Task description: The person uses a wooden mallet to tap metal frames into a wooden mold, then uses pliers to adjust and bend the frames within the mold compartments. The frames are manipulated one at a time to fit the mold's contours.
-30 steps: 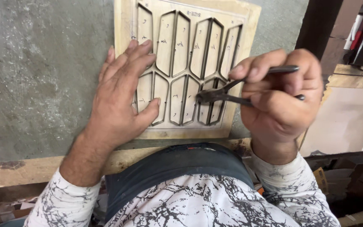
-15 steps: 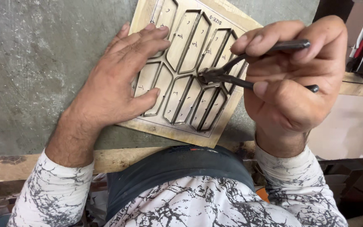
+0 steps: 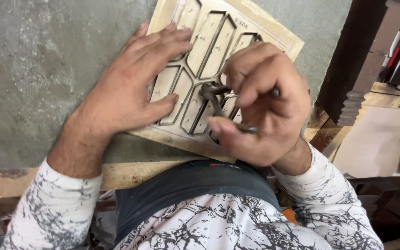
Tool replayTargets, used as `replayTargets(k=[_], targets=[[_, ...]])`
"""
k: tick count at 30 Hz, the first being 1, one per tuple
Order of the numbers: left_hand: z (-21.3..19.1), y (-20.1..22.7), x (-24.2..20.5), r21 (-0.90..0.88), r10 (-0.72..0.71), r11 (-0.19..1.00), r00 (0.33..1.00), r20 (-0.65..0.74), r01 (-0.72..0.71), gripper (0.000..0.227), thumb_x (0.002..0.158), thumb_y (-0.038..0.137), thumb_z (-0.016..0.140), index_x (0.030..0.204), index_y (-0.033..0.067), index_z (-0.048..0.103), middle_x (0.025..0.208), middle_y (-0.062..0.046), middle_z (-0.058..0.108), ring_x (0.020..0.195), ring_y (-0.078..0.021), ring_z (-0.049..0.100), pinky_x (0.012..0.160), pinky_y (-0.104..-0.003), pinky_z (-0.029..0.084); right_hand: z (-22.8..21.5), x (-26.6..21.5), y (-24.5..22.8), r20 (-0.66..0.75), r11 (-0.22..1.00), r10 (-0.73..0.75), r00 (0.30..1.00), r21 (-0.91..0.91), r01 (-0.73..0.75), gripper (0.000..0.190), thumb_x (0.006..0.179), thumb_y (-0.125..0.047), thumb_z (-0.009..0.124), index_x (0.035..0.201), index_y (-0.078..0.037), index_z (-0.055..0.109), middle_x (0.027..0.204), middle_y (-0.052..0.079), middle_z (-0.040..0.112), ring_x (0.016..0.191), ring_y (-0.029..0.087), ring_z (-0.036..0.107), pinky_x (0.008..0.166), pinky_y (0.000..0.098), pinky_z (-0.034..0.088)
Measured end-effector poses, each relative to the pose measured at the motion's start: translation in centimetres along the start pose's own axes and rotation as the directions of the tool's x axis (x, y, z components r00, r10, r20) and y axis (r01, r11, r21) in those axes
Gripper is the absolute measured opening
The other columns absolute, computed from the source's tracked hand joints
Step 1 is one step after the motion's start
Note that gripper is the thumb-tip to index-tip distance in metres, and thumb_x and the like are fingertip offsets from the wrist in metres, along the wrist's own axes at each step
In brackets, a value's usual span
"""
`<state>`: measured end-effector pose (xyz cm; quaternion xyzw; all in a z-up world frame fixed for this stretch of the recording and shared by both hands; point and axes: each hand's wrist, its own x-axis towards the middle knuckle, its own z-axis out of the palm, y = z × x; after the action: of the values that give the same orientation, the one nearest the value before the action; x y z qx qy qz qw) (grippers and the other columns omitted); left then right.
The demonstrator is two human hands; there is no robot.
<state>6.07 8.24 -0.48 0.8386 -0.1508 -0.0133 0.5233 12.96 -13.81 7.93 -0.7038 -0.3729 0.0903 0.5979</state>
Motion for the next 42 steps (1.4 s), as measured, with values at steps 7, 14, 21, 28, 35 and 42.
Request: replayTargets(k=[7, 14, 21, 28, 35, 42], targets=[[-1.4, -0.5, 3.6, 0.013, 0.036, 0.999, 0.988, 0.148, -0.039, 0.081, 0.077, 0.012, 0.080, 0.151, 0.0088, 0.048, 0.160, -0.010, 0.045, 0.148, -0.0287, 0.040, 0.126, -0.054, 0.015, -0.7, 2.7, -0.7, 0.110, 0.960, 0.187, 0.976, 0.192, -0.205, 0.031, 0.085, 0.006, 0.068, 0.074, -0.011, 0.045, 0.102, 0.020, 0.067, 0.101, 0.029, 0.071, 0.089, 0.0372, 0.065], [-4.3, -1.9, 7.9, -0.065, -0.141, 0.981, 0.906, 0.400, 0.181, 0.090, 0.070, 0.005, 0.082, 0.154, 0.0189, 0.050, 0.139, -0.008, 0.066, 0.122, -0.0213, 0.066, 0.098, -0.037, 0.052, -5.9, 3.3, 1.9, 0.109, 0.758, 0.243, 0.964, 0.599, -0.259, 0.028, 0.075, 0.013, 0.053, 0.090, -0.010, 0.047, 0.105, 0.018, 0.064, 0.097, 0.028, 0.070, 0.096, 0.0376, 0.062], [-3.8, -2.5, 8.9, -0.121, 0.050, 0.993, 0.906, 0.420, 0.001, 0.086, 0.063, 0.000, 0.082, 0.145, 0.0147, 0.060, 0.135, -0.010, 0.069, 0.119, -0.0214, 0.068, 0.094, -0.034, 0.053, -6.8, 1.3, 0.6, 0.119, 0.741, 0.316, 0.941, 0.589, -0.323, 0.026, 0.079, 0.011, 0.052, 0.095, -0.009, 0.049, 0.109, 0.018, 0.062, 0.102, 0.029, 0.068, 0.100, 0.0434, 0.061], [-2.2, -2.5, 8.8, -0.278, 0.132, 0.960, 0.895, 0.426, -0.009, 0.081, 0.062, -0.004, 0.078, 0.140, 0.0106, 0.062, 0.138, -0.008, 0.067, 0.120, -0.0202, 0.068, 0.096, -0.031, 0.051, -5.2, 0.9, -1.6, 0.206, 0.792, 0.370, 0.906, 0.439, -0.424, 0.024, 0.086, 0.009, 0.047, 0.101, -0.004, 0.060, 0.116, 0.024, 0.065, 0.107, 0.035, 0.070, 0.106, 0.0490, 0.060], [-2.0, -2.7, 8.7, -0.245, 0.130, 0.969, 0.907, 0.401, -0.031, 0.082, 0.057, -0.003, 0.082, 0.137, 0.0112, 0.067, 0.139, -0.008, 0.068, 0.121, -0.0215, 0.068, 0.100, -0.032, 0.048, -4.2, 2.2, -2.8, 0.347, 0.842, 0.343, 0.873, 0.299, -0.449, 0.033, 0.073, 0.017, 0.045, 0.096, -0.001, 0.060, 0.115, 0.022, 0.066, 0.110, 0.034, 0.071, 0.106, 0.0489, 0.063], [-1.9, -2.7, 8.8, -0.246, 0.105, 0.969, 0.909, 0.402, -0.003, 0.085, 0.055, -0.003, 0.082, 0.136, 0.0142, 0.067, 0.139, -0.006, 0.068, 0.120, -0.0204, 0.069, 0.098, -0.032, 0.049, -3.7, 2.7, -2.7, 0.443, 0.845, 0.341, 0.829, 0.242, -0.477, 0.041, 0.066, 0.019, 0.039, 0.097, -0.005, 0.051, 0.118, 0.019, 0.064, 0.113, 0.030, 0.069, 0.112, 0.0460, 0.059]])
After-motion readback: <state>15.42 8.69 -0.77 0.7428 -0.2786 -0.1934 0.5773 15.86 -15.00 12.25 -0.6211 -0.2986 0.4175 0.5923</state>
